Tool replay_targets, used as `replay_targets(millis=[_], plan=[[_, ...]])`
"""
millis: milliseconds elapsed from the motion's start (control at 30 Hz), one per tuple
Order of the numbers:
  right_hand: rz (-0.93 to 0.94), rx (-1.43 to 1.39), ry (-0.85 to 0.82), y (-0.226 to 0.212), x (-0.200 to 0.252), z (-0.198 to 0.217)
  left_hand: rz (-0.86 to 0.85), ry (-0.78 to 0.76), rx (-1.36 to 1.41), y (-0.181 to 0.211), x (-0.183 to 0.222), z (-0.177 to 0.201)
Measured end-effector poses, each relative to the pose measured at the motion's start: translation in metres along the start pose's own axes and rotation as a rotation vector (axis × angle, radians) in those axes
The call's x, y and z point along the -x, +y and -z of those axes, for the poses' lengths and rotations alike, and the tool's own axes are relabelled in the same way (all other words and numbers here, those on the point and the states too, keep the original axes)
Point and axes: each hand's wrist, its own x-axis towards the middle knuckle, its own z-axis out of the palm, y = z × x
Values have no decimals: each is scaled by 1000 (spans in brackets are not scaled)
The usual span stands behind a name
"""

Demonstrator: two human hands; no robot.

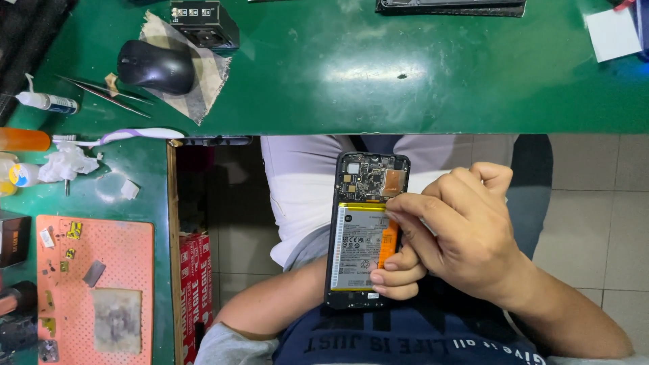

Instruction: Disassembling a smartphone and applying flux to the motherboard components on a repair bench.

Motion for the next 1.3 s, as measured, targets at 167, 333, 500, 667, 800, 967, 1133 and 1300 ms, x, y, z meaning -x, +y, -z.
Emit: replay_targets(millis=[167,333,500,667,800,967,1133,1300], plan=[[-36,-87,35,-1,-2,0,37,-25,30,0,1,2],[-279,-450,205,-1,6,3,-70,242,-176,7,-17,-46],[-384,-442,76,11,5,3,-276,562,-427,2,-3,-44],[-616,-662,-83,13,11,-1,-73,699,-339,5,-9,-42],[-569,-528,-91,23,21,2,-112,756,-617,0,14,-23],[-535,-387,-70,21,21,6,-207,846,-554,3,-6,-58],[-224,-237,156,10,19,13,-234,836,-735,-3,-14,-66],[357,-463,-125,-5,8,23,-236,874,-1254,-4,-20,-77]])
